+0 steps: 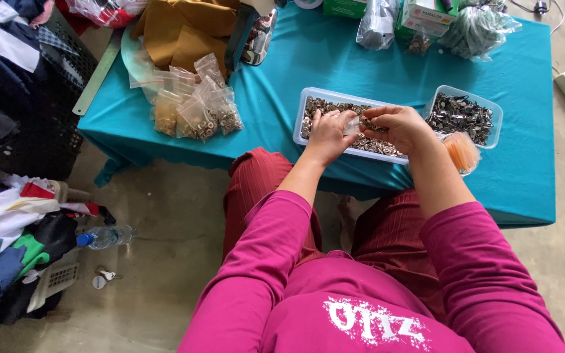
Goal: Sorting small metal eyelets from a tray and placing them into small plastic bags.
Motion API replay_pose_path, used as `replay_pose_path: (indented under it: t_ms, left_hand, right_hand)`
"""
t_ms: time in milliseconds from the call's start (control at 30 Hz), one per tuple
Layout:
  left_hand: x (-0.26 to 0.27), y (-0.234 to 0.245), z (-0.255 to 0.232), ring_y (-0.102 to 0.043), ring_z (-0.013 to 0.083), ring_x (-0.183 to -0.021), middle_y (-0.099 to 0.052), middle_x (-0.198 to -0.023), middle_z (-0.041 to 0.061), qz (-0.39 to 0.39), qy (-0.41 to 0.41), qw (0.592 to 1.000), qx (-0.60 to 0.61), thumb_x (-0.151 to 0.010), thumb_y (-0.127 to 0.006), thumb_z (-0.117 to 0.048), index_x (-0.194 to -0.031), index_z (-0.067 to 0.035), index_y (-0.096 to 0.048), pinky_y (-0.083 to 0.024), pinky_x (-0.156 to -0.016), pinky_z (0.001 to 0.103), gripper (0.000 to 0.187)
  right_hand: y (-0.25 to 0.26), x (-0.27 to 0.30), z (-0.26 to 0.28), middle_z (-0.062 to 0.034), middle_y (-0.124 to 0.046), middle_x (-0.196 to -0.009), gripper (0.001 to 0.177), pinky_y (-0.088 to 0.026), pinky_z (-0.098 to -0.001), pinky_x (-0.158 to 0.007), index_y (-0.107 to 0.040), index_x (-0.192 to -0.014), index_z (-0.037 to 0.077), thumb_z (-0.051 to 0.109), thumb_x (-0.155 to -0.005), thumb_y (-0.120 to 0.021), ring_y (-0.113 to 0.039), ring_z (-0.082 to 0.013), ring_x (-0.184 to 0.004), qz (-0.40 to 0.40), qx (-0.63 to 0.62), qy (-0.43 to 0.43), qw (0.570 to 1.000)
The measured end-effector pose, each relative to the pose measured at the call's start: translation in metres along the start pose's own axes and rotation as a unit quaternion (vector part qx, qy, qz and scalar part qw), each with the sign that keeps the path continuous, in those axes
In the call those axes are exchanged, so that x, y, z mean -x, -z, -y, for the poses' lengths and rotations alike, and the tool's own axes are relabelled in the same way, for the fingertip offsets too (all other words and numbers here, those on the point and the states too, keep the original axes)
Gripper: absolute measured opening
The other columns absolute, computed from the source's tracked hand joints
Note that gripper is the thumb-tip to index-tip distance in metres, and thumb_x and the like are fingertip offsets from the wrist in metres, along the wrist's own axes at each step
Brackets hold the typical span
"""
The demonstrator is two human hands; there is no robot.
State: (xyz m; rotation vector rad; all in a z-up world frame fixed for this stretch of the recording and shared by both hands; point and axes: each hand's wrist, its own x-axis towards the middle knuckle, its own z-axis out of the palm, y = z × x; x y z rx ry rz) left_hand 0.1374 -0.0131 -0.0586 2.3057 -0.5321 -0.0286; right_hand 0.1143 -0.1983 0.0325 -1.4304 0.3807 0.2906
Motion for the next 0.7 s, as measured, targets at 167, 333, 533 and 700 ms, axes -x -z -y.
replay_pose_path:
  t_ms: [167, 333, 533, 700]
  left_hand:
    - [0.002, 0.003, -0.003, -0.059, 0.0245, -0.136, -0.075, -0.118, 0.005, -0.006, 0.000, 1.000, 0.000, -0.091, -0.072, -0.051, -0.132, -0.034, -0.056, -0.026, -0.125, 0.062, 0.048]
    - [0.002, 0.002, -0.003, -0.059, 0.0249, -0.136, -0.075, -0.117, 0.006, -0.016, -0.002, 1.000, 0.005, -0.094, -0.068, -0.051, -0.131, -0.033, -0.056, -0.026, -0.125, 0.062, 0.043]
    - [0.001, -0.003, -0.002, -0.060, 0.0242, -0.135, -0.076, -0.116, 0.005, -0.022, -0.006, 1.000, -0.004, -0.093, -0.068, -0.054, -0.131, -0.035, -0.057, -0.028, -0.125, 0.061, 0.044]
    - [-0.001, -0.007, 0.000, -0.060, 0.0240, -0.134, -0.076, -0.116, 0.004, -0.025, -0.008, 1.000, -0.002, -0.094, -0.067, -0.053, -0.131, -0.035, -0.057, -0.027, -0.125, 0.062, 0.043]
  right_hand:
    - [-0.001, 0.000, -0.001, -0.0263, -0.070, -0.110, 0.024, -0.066, -0.0558, -0.081, -0.072, -0.113, -0.004, -0.007, -0.089, -0.068, -0.074, -0.0381, -0.097, -0.009, -0.014, 0.000, 1.000]
    - [0.002, -0.004, -0.007, -0.0265, -0.070, -0.109, 0.026, -0.066, -0.0575, -0.084, -0.072, -0.113, -0.006, -0.010, -0.088, -0.069, -0.073, -0.0368, -0.099, -0.007, -0.018, 0.008, 1.000]
    - [0.008, -0.010, -0.015, -0.0239, -0.070, -0.111, 0.029, -0.064, -0.0579, -0.086, -0.072, -0.115, -0.003, -0.011, -0.087, -0.069, -0.073, -0.0351, -0.100, 0.000, -0.008, 0.005, 1.000]
    - [0.009, -0.013, -0.018, -0.0226, -0.071, -0.109, 0.028, -0.065, -0.0553, -0.085, -0.072, -0.115, -0.002, -0.009, -0.089, -0.067, -0.074, -0.0342, -0.097, 0.002, -0.011, 0.005, 1.000]
